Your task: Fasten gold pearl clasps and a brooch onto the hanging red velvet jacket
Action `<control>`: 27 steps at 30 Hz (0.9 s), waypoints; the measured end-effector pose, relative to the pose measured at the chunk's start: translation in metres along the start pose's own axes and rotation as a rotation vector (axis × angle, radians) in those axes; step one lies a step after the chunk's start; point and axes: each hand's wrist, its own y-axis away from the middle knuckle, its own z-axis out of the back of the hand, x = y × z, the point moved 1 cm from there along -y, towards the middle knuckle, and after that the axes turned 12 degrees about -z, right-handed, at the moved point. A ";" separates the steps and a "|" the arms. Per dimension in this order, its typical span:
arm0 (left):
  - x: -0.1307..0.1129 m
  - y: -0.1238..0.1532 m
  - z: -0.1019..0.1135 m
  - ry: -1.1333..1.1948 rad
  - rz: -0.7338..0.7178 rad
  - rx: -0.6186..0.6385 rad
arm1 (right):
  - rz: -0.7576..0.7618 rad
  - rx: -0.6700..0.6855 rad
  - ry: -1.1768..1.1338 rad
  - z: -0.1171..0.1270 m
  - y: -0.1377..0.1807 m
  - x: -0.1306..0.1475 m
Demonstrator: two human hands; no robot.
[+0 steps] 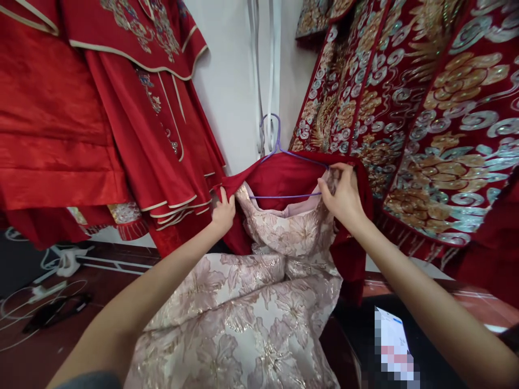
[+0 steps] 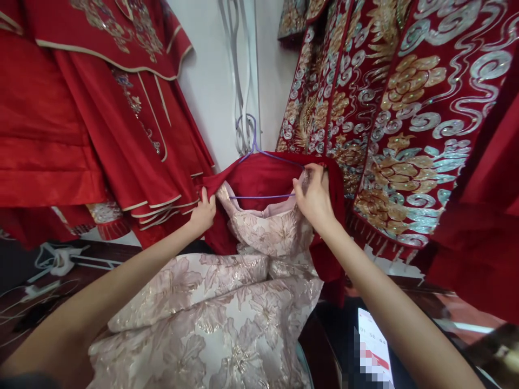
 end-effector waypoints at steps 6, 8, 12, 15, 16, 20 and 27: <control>0.056 -0.001 0.049 -0.038 -0.046 -0.248 | -0.131 0.047 0.178 -0.011 -0.004 -0.006; 0.069 0.001 0.070 -0.060 -0.061 -0.349 | -0.179 0.039 0.250 -0.017 -0.004 -0.010; 0.081 0.013 0.102 -0.103 -0.113 -0.400 | -0.179 0.029 0.312 -0.021 -0.004 -0.014; 0.084 0.024 0.109 -0.122 -0.132 -0.385 | -0.161 0.038 0.333 -0.016 -0.007 -0.013; 0.084 0.027 0.109 -0.129 -0.134 -0.378 | -0.143 0.045 0.336 -0.014 -0.008 -0.012; 0.085 0.030 0.096 -0.144 -0.121 -0.326 | -0.096 0.062 0.385 -0.007 -0.014 -0.009; 0.075 0.016 0.062 0.051 -0.109 -0.128 | -0.232 0.123 0.474 0.008 -0.031 -0.001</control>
